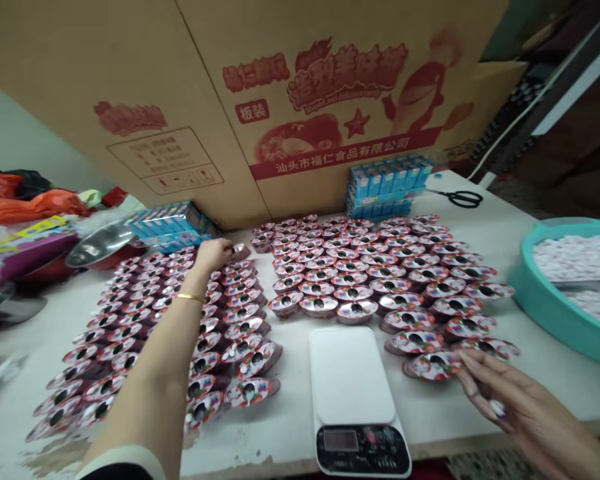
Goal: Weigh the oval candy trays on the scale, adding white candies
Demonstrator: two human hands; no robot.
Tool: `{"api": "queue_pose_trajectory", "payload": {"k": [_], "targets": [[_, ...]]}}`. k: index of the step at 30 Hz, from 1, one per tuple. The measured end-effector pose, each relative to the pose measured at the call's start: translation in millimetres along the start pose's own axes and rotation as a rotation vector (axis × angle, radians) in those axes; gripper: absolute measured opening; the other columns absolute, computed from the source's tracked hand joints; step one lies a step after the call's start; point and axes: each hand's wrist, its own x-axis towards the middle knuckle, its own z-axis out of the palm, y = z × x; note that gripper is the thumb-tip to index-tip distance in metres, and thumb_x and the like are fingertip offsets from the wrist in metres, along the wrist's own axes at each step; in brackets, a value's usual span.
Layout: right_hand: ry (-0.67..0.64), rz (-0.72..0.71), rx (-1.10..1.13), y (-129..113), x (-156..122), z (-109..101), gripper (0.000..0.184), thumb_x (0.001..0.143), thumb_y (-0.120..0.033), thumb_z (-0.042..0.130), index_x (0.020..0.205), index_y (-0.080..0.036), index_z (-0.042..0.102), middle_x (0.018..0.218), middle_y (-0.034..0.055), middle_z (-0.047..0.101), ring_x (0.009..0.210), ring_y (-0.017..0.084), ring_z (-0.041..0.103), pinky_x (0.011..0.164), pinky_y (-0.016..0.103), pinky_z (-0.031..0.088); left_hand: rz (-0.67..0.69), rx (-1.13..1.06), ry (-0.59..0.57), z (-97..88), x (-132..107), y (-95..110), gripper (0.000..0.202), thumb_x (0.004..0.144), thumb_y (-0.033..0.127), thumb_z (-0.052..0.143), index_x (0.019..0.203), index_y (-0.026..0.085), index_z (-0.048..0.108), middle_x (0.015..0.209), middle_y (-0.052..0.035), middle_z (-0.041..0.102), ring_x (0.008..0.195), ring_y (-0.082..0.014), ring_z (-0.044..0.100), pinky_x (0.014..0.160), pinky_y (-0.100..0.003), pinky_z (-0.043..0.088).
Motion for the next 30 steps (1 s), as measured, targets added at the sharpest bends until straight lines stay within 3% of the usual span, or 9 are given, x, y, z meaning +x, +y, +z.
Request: {"api": "queue_pose_trajectory", "payload": {"k": [4,6,8,11,16,21,24,26,30], "targets": [[-0.195,0.224,0.322,8,-22,11,0.034,0.049,-0.029,0.087,0.080,-0.026,0.074,0.095,0.0052,0.069,0.079,0.017,0.065,0.065,0.020,0.057,0.026,-0.010,0.345,-40.7,-54,35,0.035,0.081,0.029,0.046,0.106,0.015,0.067,0.101,-0.0060,0.070,0.094,-0.0187,0.062,0.085,-0.028,0.044],[-0.353,0.293,0.402,22,-32,20,0.024,0.060,-0.027,0.082,0.082,-0.022,0.072,0.091,0.0057,0.069,0.078,0.015,0.065,0.064,0.018,0.056,0.160,-0.069,0.399,-51.1,-93,68,0.032,0.081,0.031,0.048,0.101,0.016,0.068,0.092,-0.0033,0.070,0.082,-0.0150,0.061,0.076,-0.025,0.043],[-0.505,0.357,0.446,38,-42,30,0.018,0.070,-0.026,0.076,0.085,-0.018,0.071,0.089,0.0072,0.069,0.082,0.014,0.067,0.070,0.018,0.055,0.343,-0.154,0.279,-49.5,-136,110,0.027,0.082,0.031,0.049,0.094,0.020,0.070,0.083,-0.0005,0.070,0.072,-0.0130,0.059,0.068,-0.024,0.041],[-0.605,0.395,0.455,55,-54,38,0.015,0.074,-0.021,0.072,0.087,-0.015,0.068,0.089,0.0095,0.070,0.088,0.015,0.067,0.079,0.020,0.053,0.569,-0.220,0.037,-27.8,-190,172,0.023,0.083,0.025,0.046,0.086,0.023,0.069,0.078,-0.0005,0.069,0.069,-0.0133,0.060,0.065,-0.025,0.040],[-0.607,0.307,0.339,64,-60,30,0.019,0.073,-0.021,0.074,0.090,-0.015,0.066,0.090,0.0080,0.068,0.081,0.014,0.067,0.070,0.020,0.053,0.678,-0.149,-0.119,11.5,-222,232,0.021,0.082,0.019,0.048,0.076,0.019,0.069,0.075,-0.0072,0.069,0.070,-0.0169,0.062,0.069,-0.030,0.040],[-0.580,0.184,0.199,66,-58,16,0.029,0.072,-0.028,0.076,0.095,-0.014,0.066,0.082,0.0044,0.065,0.067,0.009,0.061,0.057,0.018,0.047,0.688,-0.201,-0.135,6.1,-221,231,0.022,0.087,0.026,0.049,0.092,0.019,0.069,0.086,-0.0077,0.071,0.082,-0.0188,0.065,0.079,-0.032,0.044],[-0.562,0.130,0.124,70,-54,8,0.032,0.071,-0.029,0.077,0.097,-0.013,0.066,0.084,0.0047,0.067,0.062,0.007,0.055,0.057,0.018,0.044,0.607,-0.372,-0.025,-11.0,-229,209,0.028,0.089,0.036,0.049,0.107,0.021,0.065,0.102,-0.0048,0.069,0.093,-0.0182,0.063,0.085,-0.031,0.046],[-0.542,0.110,0.062,72,-52,4,0.034,0.070,-0.030,0.076,0.097,-0.013,0.066,0.081,0.0040,0.067,0.061,0.006,0.054,0.059,0.018,0.045,0.501,-0.446,0.057,-17.9,-241,191,0.030,0.090,0.040,0.048,0.107,0.021,0.064,0.099,-0.0037,0.068,0.089,-0.0164,0.063,0.083,-0.030,0.047],[-0.555,0.071,-0.084,66,-50,3,0.035,0.070,-0.036,0.074,0.094,-0.013,0.065,0.072,0.0029,0.067,0.057,0.008,0.054,0.056,0.022,0.044,0.400,-0.548,0.103,-0.2,-276,160,0.027,0.090,0.040,0.049,0.102,0.021,0.065,0.088,-0.0029,0.067,0.080,-0.0143,0.062,0.076,-0.027,0.048]]}}
